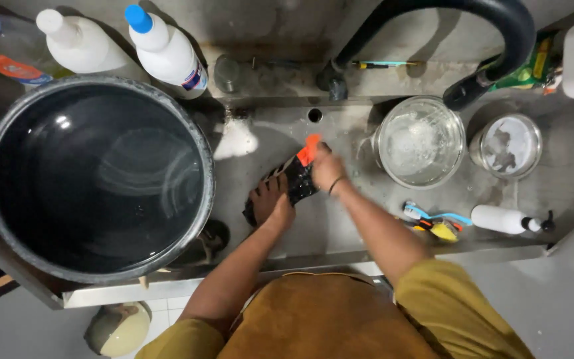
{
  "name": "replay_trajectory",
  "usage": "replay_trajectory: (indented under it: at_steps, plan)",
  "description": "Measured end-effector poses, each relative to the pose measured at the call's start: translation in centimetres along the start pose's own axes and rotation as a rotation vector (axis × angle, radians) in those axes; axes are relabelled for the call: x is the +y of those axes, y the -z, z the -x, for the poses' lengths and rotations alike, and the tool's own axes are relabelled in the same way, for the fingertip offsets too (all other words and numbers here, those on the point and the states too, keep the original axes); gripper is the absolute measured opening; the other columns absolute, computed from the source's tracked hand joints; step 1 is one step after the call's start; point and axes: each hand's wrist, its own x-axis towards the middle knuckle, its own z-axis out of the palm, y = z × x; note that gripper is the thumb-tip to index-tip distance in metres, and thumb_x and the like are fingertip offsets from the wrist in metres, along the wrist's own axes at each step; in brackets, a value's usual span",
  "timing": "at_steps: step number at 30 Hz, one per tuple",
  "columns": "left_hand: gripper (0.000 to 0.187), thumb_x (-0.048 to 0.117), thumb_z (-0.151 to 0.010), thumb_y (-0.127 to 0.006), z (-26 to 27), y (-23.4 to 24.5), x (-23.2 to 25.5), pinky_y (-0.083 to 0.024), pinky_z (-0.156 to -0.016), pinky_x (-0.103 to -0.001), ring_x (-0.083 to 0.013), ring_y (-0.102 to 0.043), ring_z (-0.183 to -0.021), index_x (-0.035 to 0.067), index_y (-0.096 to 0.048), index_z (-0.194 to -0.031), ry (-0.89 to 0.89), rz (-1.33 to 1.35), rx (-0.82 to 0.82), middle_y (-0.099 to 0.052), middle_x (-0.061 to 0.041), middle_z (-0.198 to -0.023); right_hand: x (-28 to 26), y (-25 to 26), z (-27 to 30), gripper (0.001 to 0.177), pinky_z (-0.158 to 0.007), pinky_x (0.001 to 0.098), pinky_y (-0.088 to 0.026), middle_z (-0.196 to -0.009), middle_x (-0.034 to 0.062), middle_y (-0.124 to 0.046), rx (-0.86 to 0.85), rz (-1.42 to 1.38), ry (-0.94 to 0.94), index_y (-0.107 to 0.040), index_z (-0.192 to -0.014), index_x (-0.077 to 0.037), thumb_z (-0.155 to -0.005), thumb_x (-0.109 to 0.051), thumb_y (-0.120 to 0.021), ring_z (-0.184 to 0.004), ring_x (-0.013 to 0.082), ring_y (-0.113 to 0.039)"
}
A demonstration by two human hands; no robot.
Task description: The person scrubs a black and orange sneaker with a yellow sponge under running water in a stainless steel sink. They rinse the shoe, wipe their apron with a pink cloth, and continue scrubbing different areas of the shoe with the sponge and a brush.
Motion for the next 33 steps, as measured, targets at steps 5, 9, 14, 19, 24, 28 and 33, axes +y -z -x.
replay_trajectory:
  at_steps: [5, 9, 14, 19, 24, 28, 33]
  plan:
    - [0.061, 0.031, -0.101, -0.044, -0.2, 3.4, -0.2, -0.035, -0.099, -0.051, -0.0355, -0.044, -0.130, 0.014, -0.026, -0.157, -0.021, 0.040, -0.329, -0.046, -0.013, -0.146, -4.2, 2.8, 0.5, 0.038, -0.109, 0.0353, -0.047, -0.147, -0.0133, -0.059, -0.112, 0.603, -0.041, -0.069, -0.129, -0.034, -0.103, -0.041, -0.041, -0.129, 0.0141, -0.061]
    - [0.059, 0.031, -0.099, -0.050, -0.2, 2.3, -0.7, -0.038, -0.096, -0.052, -0.0369, -0.050, -0.123, 0.012, -0.034, -0.153, -0.015, 0.099, -0.169, -0.052, -0.015, -0.136, -6.5, 0.7, 5.7, 0.053, -0.117, 0.0522, -0.043, -0.146, 0.0265, -0.056, -0.217, 0.382, 0.099, -0.040, -0.155, 0.001, -0.103, -0.011, -0.037, -0.134, 0.0385, -0.056]
    - [0.059, 0.031, -0.099, -0.056, -0.1, 2.7, -0.9, -0.036, -0.095, -0.051, -0.0379, -0.048, -0.122, 0.013, -0.034, -0.151, -0.021, 0.101, -0.206, -0.052, -0.015, -0.134, 7.5, 1.1, -5.1, 0.042, -0.121, 0.0368, -0.037, -0.141, 0.0074, -0.065, -0.031, 0.293, -0.135, -0.069, -0.134, -0.019, -0.101, -0.033, -0.046, -0.139, 0.0239, -0.053]
    - [0.065, 0.035, -0.088, -0.074, 0.2, 1.7, -0.7, -0.043, -0.086, -0.049, -0.0346, -0.056, -0.109, 0.013, -0.048, -0.143, -0.031, 0.031, 0.086, -0.059, -0.012, -0.119, -0.4, 3.9, 2.8, 0.038, -0.114, 0.0432, -0.046, -0.140, 0.0082, -0.064, -0.171, 0.304, 0.032, -0.067, -0.133, -0.015, -0.101, -0.023, -0.047, -0.132, 0.0283, -0.058]
    - [0.066, 0.036, -0.096, -0.065, 0.0, 5.1, -0.6, -0.042, -0.094, -0.051, -0.0340, -0.053, -0.122, 0.015, -0.039, -0.152, -0.009, 0.038, -0.143, -0.057, -0.011, -0.133, -0.9, 3.3, 3.9, 0.037, -0.117, 0.0531, -0.042, -0.139, 0.0290, -0.061, -0.100, 0.121, 0.018, -0.067, -0.127, 0.004, -0.104, -0.014, -0.045, -0.133, 0.0456, -0.053]
    - [0.061, 0.037, -0.101, -0.059, 0.3, 6.8, -0.2, -0.039, -0.094, -0.048, -0.0336, -0.053, -0.121, 0.014, -0.037, -0.153, -0.012, 0.019, -0.240, -0.055, -0.012, -0.134, -5.2, 6.7, 6.5, 0.036, -0.119, 0.0443, -0.041, -0.148, 0.0107, -0.058, -0.167, 0.150, -0.044, -0.064, -0.132, -0.011, -0.102, -0.022, -0.048, -0.139, 0.0287, -0.051]
    - [0.058, 0.037, -0.101, -0.057, 0.6, 5.4, -0.1, -0.037, -0.094, -0.047, -0.0318, -0.051, -0.118, 0.015, -0.038, -0.150, 0.024, 0.032, -0.257, -0.054, -0.011, -0.132, -2.0, 3.9, 8.2, 0.050, -0.120, 0.0400, -0.043, -0.150, 0.0068, -0.057, -0.252, 0.251, -0.074, -0.049, -0.153, -0.020, -0.104, -0.029, -0.043, -0.140, 0.0234, -0.051]
